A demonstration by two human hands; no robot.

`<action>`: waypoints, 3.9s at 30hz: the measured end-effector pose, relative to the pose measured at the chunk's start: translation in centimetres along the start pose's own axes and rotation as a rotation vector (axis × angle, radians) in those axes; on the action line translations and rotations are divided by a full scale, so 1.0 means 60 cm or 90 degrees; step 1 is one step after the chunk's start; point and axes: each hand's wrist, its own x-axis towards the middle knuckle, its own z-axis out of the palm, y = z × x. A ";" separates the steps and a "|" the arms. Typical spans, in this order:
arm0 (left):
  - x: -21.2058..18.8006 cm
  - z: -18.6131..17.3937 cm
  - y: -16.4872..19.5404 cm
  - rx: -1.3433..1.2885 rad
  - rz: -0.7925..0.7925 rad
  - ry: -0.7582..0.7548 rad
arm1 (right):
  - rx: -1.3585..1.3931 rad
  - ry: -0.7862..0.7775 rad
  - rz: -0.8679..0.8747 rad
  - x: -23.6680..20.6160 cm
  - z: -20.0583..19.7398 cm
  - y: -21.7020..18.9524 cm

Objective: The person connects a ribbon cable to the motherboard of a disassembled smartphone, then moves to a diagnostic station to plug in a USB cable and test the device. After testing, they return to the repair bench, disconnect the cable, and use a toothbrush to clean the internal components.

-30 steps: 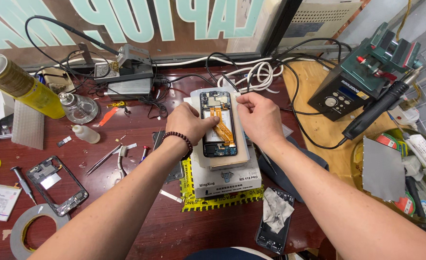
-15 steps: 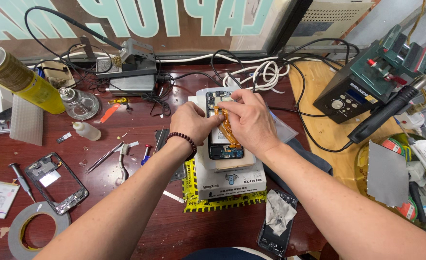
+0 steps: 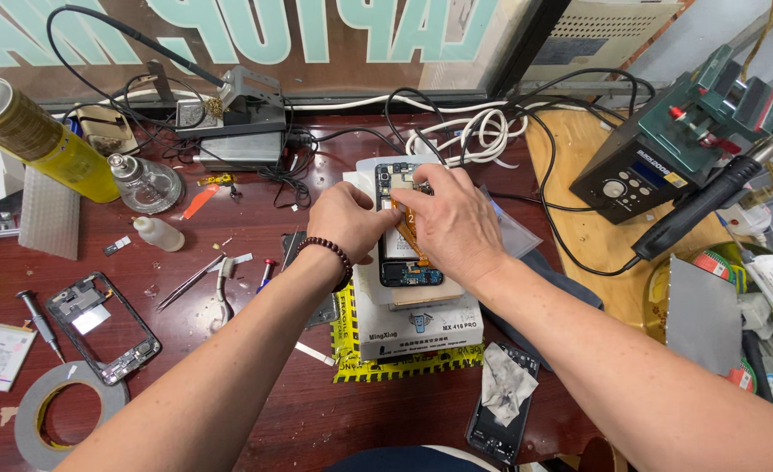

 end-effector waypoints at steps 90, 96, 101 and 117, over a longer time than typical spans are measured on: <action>-0.058 0.021 -0.034 0.060 0.076 -0.062 | 0.341 -0.260 0.344 -0.067 0.002 0.051; -0.073 0.031 -0.027 0.082 0.175 -0.004 | 0.580 -0.340 0.495 -0.070 -0.020 0.062; -0.077 0.034 -0.021 0.099 0.164 -0.006 | 0.671 -0.338 0.501 -0.076 -0.035 0.062; -0.072 0.029 -0.012 -0.056 0.019 -0.100 | 0.603 -0.259 0.410 -0.089 -0.024 0.049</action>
